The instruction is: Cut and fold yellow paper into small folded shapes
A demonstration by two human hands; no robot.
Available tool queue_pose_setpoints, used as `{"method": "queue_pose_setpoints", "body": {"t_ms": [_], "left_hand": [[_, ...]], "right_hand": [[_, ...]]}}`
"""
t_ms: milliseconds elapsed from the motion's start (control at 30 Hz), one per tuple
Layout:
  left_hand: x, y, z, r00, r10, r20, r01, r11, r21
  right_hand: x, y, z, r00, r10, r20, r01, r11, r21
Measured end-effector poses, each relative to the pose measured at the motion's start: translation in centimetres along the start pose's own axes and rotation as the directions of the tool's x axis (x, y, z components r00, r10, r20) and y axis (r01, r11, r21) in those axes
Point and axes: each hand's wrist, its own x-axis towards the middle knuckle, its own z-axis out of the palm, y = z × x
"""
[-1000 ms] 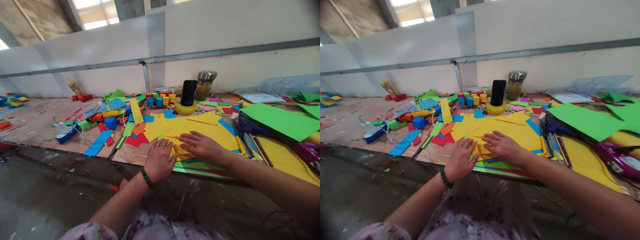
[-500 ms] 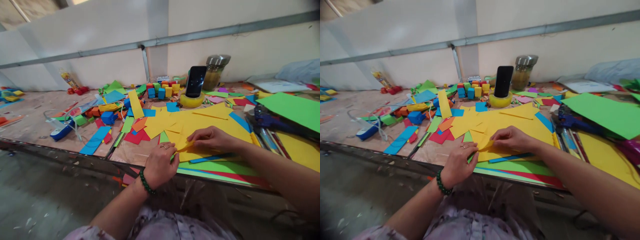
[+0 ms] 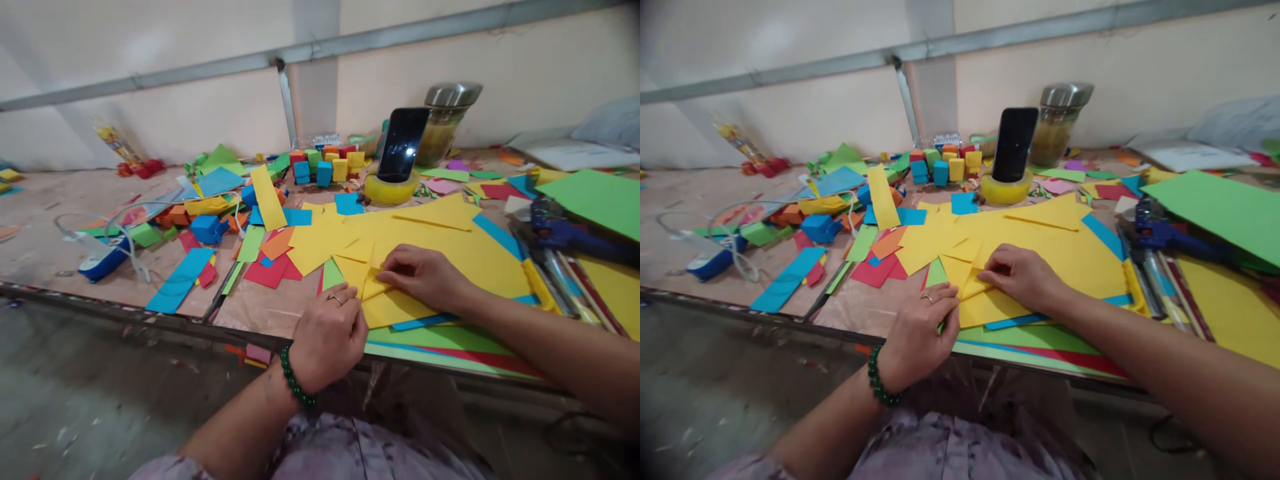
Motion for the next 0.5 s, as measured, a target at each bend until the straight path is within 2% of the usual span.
{"method": "queue_pose_setpoints", "body": {"t_ms": [333,500], "left_hand": [[-0.07,0.3,-0.32,1.0,-0.013,0.026,0.012,1.0,0.021],[-0.46,0.12,0.07,0.999,0.04,0.032,-0.043,0.996,0.074]], "right_hand": [[-0.44,0.58,0.31,0.998,-0.059,-0.014,0.058,0.996,-0.065],[-0.43,0.63,0.24,0.999,-0.051,-0.01,0.05,0.997,-0.057]]}}
